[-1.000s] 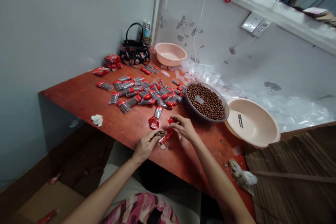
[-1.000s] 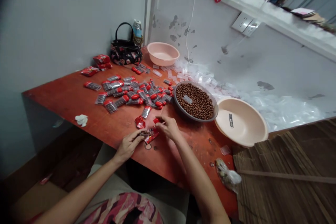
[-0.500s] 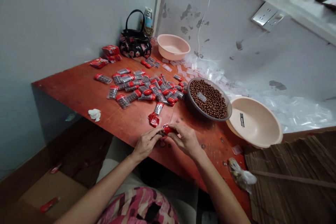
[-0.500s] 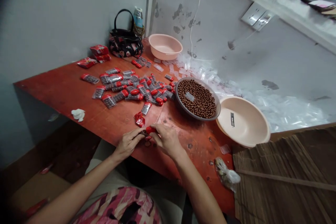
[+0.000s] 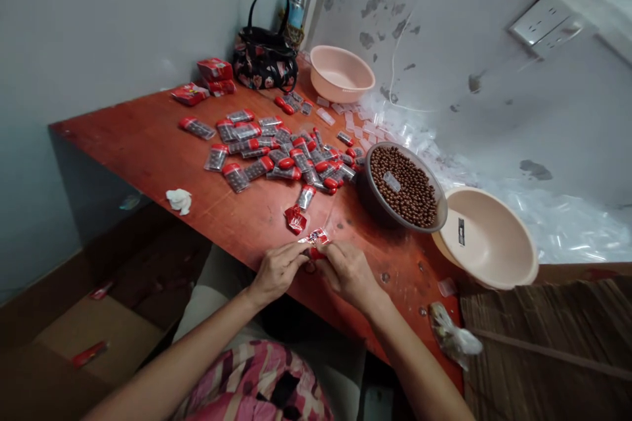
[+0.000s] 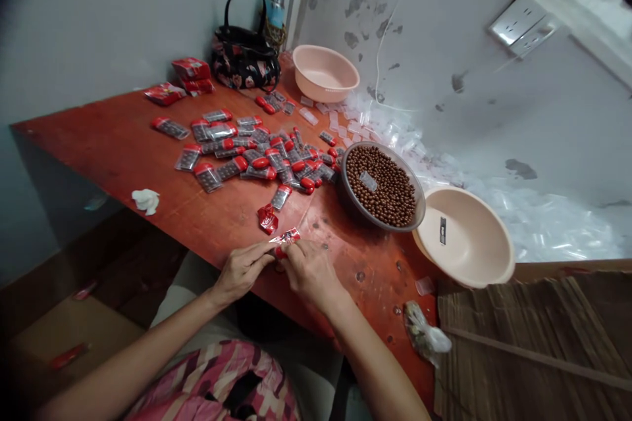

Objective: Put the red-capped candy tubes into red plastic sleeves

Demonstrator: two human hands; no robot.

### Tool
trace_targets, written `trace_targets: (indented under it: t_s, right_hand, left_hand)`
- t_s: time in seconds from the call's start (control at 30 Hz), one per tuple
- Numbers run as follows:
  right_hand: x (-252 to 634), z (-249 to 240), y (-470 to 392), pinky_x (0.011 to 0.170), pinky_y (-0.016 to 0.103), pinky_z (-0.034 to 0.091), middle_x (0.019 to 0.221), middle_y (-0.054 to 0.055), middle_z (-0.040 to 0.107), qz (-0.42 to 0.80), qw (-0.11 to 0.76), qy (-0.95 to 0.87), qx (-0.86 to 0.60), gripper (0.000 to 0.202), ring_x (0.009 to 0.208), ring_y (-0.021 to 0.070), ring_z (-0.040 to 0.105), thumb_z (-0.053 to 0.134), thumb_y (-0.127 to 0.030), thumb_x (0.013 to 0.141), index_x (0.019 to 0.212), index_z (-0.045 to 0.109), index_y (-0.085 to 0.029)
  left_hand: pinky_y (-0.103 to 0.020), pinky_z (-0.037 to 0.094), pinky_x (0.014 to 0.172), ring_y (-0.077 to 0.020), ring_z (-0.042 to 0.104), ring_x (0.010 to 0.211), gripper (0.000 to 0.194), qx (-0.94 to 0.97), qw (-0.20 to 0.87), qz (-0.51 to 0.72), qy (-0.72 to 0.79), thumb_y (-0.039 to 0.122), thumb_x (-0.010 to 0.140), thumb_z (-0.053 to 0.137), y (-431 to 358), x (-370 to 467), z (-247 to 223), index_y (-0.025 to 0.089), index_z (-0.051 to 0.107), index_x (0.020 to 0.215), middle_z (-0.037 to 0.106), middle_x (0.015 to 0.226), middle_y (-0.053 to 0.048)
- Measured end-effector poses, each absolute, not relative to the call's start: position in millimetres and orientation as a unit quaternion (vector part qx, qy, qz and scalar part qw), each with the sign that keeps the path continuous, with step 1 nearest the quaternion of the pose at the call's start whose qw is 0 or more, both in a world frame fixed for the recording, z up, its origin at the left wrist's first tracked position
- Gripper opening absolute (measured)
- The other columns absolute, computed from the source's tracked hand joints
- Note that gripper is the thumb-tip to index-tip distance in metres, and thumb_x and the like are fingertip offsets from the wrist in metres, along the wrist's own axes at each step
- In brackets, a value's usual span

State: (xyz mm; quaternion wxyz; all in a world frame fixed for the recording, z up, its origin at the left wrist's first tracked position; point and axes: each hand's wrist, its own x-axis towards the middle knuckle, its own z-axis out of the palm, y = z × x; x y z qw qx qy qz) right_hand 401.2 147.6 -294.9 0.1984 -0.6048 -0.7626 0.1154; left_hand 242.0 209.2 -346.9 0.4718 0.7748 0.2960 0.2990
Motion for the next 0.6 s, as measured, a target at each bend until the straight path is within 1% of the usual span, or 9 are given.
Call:
trace_targets:
  t_s: [0.07, 0.17, 0.23, 0.3, 0.4, 0.47, 0.5, 0.57, 0.6]
  right_hand:
    - [398, -295, 148, 0.064, 0.031, 0.04, 0.073, 0.008, 0.058, 0.084, 0.171, -0.778, -0.598, 0.015, 0.069, 0.0192, 0.052, 0.039, -0.016, 0.084, 0.087, 0.054, -0.017]
    - [398, -299, 154, 0.067, 0.032, 0.041, 0.076, 0.008, 0.058, 0.081, 0.166, -0.789, -0.587, 0.017, 0.072, 0.0201, 0.052, 0.04, -0.015, 0.083, 0.091, 0.055, -0.016]
    - [399, -302, 160, 0.066, 0.031, 0.042, 0.076, 0.008, 0.059, 0.115, 0.2, -0.777, -0.585, 0.016, 0.072, 0.0191, 0.053, 0.042, -0.018, 0.083, 0.093, 0.055, -0.016]
    - [398, -306, 164, 0.066, 0.029, 0.044, 0.077, 0.007, 0.059, 0.15, 0.255, -0.746, -0.597, 0.018, 0.072, 0.0178, 0.054, 0.044, -0.021, 0.084, 0.097, 0.056, -0.017]
    - [390, -311, 163, 0.073, 0.029, 0.046, 0.095, 0.008, 0.061, 0.191, 0.326, -0.688, -0.62, 0.03, 0.082, 0.0174, 0.056, 0.046, -0.022, 0.083, 0.113, 0.051, -0.021]
    - [384, -314, 158, 0.077, 0.031, 0.046, 0.108, 0.008, 0.057, 0.218, 0.357, -0.65, -0.635, 0.039, 0.088, 0.0177, 0.056, 0.048, -0.022, 0.083, 0.121, 0.045, -0.024]
    - [382, -316, 155, 0.078, 0.031, 0.046, 0.11, 0.007, 0.056, 0.233, 0.372, -0.628, -0.643, 0.041, 0.09, 0.0179, 0.056, 0.049, -0.023, 0.082, 0.123, 0.044, -0.025]
    - [384, -319, 148, 0.079, 0.033, 0.046, 0.108, 0.007, 0.059, 0.273, 0.408, -0.577, -0.653, 0.04, 0.091, 0.0188, 0.057, 0.051, -0.025, 0.081, 0.121, 0.047, -0.026]
    - [388, -321, 144, 0.08, 0.034, 0.046, 0.106, 0.007, 0.06, 0.297, 0.426, -0.551, -0.653, 0.039, 0.092, 0.0194, 0.057, 0.052, -0.026, 0.081, 0.119, 0.049, -0.025]
  left_hand:
    - [-0.03, 0.047, 0.079, -0.0182, 0.061, 0.086, 0.028, 0.779, 0.472, 0.295, 0.29, 0.021, 0.083, 0.042, 209, 241, -346, 0.018, 0.058, 0.106, 0.067, 0.09, -0.007]
    - [-0.029, 0.047, 0.078, -0.0179, 0.061, 0.086, 0.027, 0.769, 0.464, 0.319, 0.301, 0.021, 0.082, 0.043, 210, 240, -346, 0.017, 0.059, 0.104, 0.066, 0.092, -0.008]
    - [-0.028, 0.047, 0.076, -0.0174, 0.061, 0.084, 0.027, 0.754, 0.462, 0.33, 0.33, 0.022, 0.082, 0.044, 211, 240, -348, 0.017, 0.06, 0.103, 0.066, 0.093, -0.007]
    - [-0.027, 0.048, 0.072, -0.017, 0.062, 0.078, 0.026, 0.735, 0.47, 0.325, 0.364, 0.025, 0.081, 0.045, 212, 241, -349, 0.018, 0.061, 0.101, 0.067, 0.088, -0.006]
    - [-0.026, 0.049, 0.068, -0.0168, 0.062, 0.073, 0.028, 0.693, 0.506, 0.319, 0.402, 0.03, 0.081, 0.047, 211, 244, -349, 0.017, 0.061, 0.101, 0.068, 0.084, -0.005]
    - [-0.026, 0.049, 0.068, -0.0168, 0.063, 0.075, 0.032, 0.66, 0.543, 0.322, 0.407, 0.032, 0.081, 0.046, 207, 245, -346, 0.017, 0.058, 0.106, 0.068, 0.089, -0.004]
    - [-0.026, 0.049, 0.068, -0.0166, 0.063, 0.077, 0.034, 0.653, 0.56, 0.317, 0.4, 0.033, 0.081, 0.045, 205, 245, -344, 0.017, 0.055, 0.11, 0.067, 0.093, -0.004]
    - [-0.025, 0.049, 0.068, -0.0162, 0.062, 0.081, 0.037, 0.672, 0.566, 0.293, 0.376, 0.034, 0.083, 0.043, 202, 243, -338, 0.021, 0.051, 0.116, 0.066, 0.098, -0.003]
    - [-0.025, 0.048, 0.07, -0.0162, 0.062, 0.083, 0.037, 0.696, 0.549, 0.283, 0.366, 0.034, 0.083, 0.042, 203, 242, -336, 0.022, 0.05, 0.117, 0.065, 0.1, -0.003]
